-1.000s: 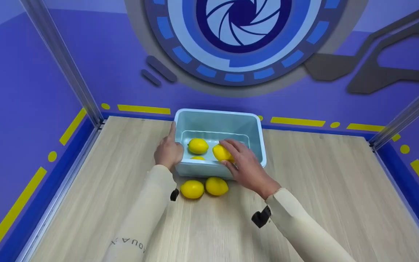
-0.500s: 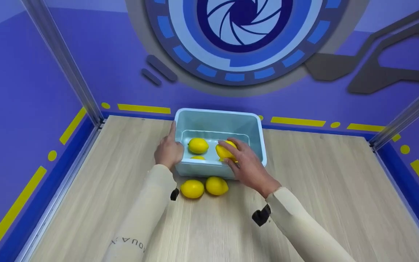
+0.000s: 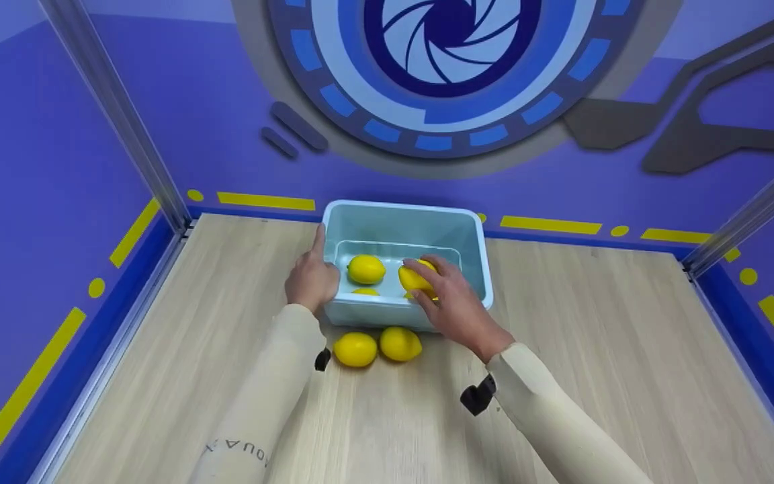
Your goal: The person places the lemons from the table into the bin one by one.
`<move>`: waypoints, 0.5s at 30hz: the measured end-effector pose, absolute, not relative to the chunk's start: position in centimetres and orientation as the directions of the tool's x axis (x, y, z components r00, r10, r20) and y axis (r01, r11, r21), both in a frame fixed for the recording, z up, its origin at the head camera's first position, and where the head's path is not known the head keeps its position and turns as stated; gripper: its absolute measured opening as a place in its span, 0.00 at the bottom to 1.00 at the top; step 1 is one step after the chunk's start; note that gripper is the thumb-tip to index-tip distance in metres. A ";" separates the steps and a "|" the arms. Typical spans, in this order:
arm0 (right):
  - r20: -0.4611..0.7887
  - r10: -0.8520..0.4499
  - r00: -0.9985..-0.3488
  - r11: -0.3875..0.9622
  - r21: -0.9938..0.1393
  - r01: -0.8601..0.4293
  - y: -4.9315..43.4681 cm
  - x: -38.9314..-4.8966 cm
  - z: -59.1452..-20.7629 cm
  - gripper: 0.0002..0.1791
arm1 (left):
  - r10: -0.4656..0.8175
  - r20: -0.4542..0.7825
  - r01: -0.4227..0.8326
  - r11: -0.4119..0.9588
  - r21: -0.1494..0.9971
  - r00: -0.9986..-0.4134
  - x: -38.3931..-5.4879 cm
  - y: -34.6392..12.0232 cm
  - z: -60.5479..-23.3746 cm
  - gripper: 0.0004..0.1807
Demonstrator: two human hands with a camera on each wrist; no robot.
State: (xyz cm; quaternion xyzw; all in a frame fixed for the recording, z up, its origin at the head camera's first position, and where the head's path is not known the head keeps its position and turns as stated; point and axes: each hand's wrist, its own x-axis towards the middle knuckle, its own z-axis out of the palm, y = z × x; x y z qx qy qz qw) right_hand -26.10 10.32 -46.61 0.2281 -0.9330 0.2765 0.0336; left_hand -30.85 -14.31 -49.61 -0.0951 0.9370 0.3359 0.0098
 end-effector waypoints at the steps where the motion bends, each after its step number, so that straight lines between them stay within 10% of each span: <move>1: 0.187 -0.407 -0.894 0.742 -0.503 -0.443 10.3 -26.1 -46.6 0.27 | -0.174 -0.082 -0.186 0.757 0.627 -0.981 -30.8 -14.3 -49.6 0.41; 15: 0.144 -0.377 -0.915 0.716 -0.582 -0.386 10.1 -26.5 -46.7 0.21 | -0.173 -0.069 -0.178 0.758 0.627 -0.983 -30.8 -14.3 -49.6 0.41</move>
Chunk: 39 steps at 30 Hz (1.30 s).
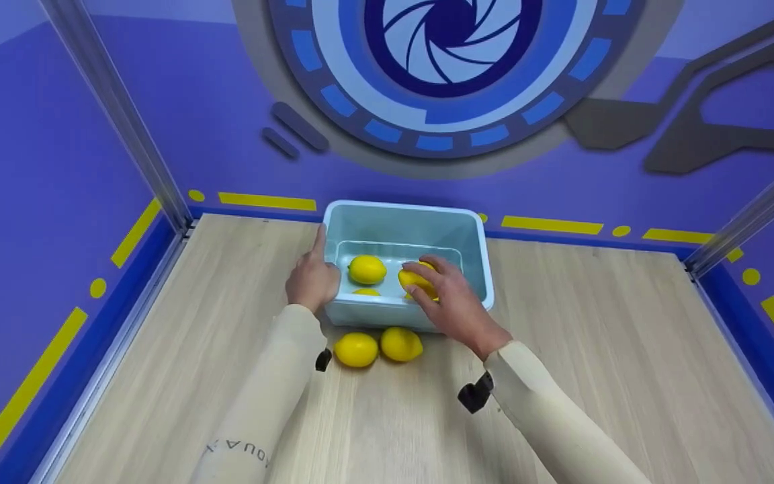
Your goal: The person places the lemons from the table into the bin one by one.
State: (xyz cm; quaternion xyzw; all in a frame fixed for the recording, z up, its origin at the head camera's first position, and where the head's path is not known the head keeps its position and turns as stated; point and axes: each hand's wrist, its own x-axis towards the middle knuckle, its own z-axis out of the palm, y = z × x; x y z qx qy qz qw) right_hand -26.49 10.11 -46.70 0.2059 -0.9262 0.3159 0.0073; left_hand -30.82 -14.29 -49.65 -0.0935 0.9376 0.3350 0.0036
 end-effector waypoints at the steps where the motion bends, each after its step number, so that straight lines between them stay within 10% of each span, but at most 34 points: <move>1: 0.139 -0.372 -0.918 0.717 -0.585 -0.380 10.1 -26.5 -46.7 0.21 | -0.174 -0.070 -0.179 0.757 0.628 -0.982 -30.8 -14.3 -49.7 0.41; 39: 0.010 -0.369 -0.930 0.807 -0.493 -0.325 9.3 -26.7 -48.1 0.26 | -0.176 -0.077 -0.184 0.754 0.630 -0.981 -30.9 -14.4 -49.8 0.41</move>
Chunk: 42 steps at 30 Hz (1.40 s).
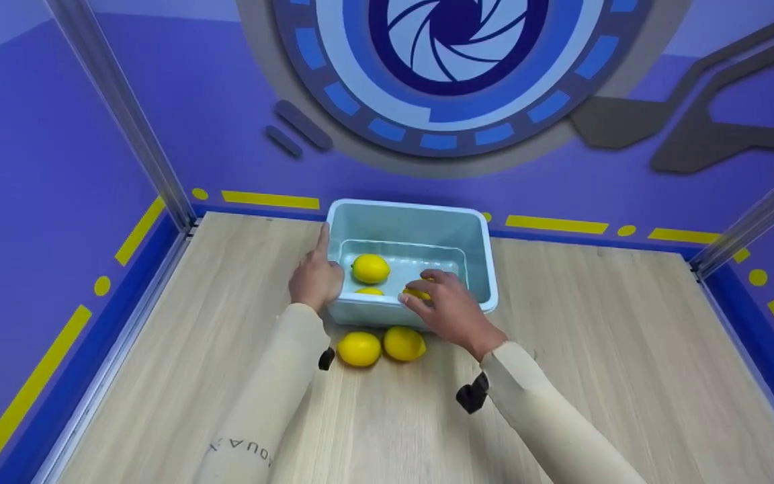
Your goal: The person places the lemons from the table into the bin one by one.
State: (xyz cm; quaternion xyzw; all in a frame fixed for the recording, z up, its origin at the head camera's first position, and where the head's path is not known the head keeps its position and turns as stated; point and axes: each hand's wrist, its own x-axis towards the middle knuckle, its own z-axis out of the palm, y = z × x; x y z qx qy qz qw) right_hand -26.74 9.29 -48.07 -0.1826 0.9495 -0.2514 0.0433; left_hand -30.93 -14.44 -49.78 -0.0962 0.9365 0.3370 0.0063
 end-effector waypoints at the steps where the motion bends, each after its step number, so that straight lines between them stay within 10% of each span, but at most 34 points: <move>1: 0.011 -0.368 -0.930 0.808 -0.492 -0.325 9.3 -26.7 -48.1 0.26 | -0.176 -0.076 -0.184 0.755 0.630 -0.981 -30.9 -14.4 -49.8 0.41; 42: 0.155 -0.372 -0.915 0.728 -0.562 -0.392 9.1 -25.8 -48.3 0.19 | -0.166 -0.089 -0.185 0.759 0.624 -0.982 -30.8 -14.4 -49.5 0.40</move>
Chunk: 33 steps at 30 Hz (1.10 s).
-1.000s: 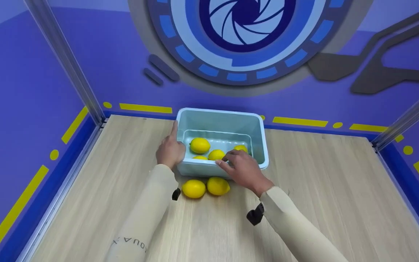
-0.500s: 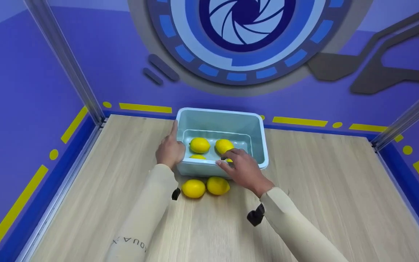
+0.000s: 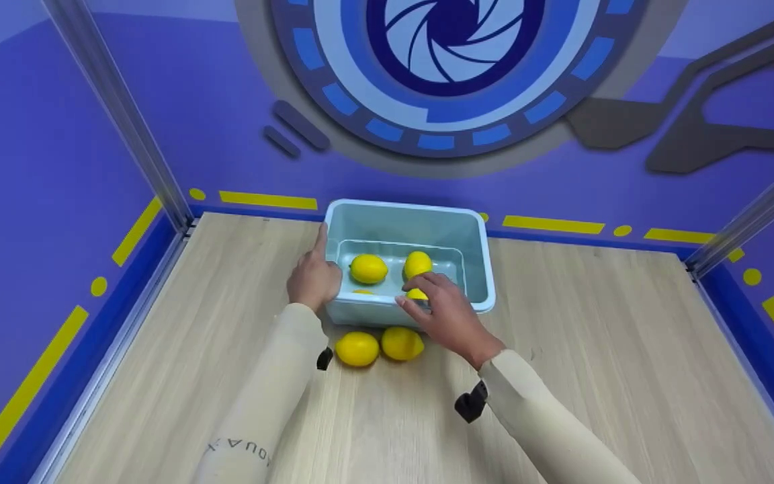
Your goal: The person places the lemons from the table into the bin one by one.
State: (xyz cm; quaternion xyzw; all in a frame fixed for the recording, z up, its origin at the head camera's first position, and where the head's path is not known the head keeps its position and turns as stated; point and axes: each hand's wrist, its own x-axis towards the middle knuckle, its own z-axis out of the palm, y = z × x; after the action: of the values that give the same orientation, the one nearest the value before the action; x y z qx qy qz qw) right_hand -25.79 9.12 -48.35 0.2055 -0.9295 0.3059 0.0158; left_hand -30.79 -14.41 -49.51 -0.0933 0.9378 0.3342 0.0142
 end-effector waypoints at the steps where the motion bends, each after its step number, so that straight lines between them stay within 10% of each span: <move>1: 0.160 -0.375 -0.913 0.725 -0.563 -0.396 9.1 -25.7 -48.3 0.18 | -0.165 -0.089 -0.184 0.759 0.625 -0.982 -30.8 -14.4 -49.5 0.40; 33: 0.420 -0.502 -0.756 0.494 -0.578 -0.650 7.2 -22.0 -49.2 0.16 | -0.177 -0.085 -0.190 0.743 0.641 -0.980 -30.8 -14.3 -49.6 0.42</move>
State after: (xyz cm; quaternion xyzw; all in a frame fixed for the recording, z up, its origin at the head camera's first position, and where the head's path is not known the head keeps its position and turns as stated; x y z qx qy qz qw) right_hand -22.00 7.21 -49.17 0.3354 -0.8586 0.3751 0.0983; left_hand -30.78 -14.31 -49.63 -0.0983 0.9336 0.3444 0.0094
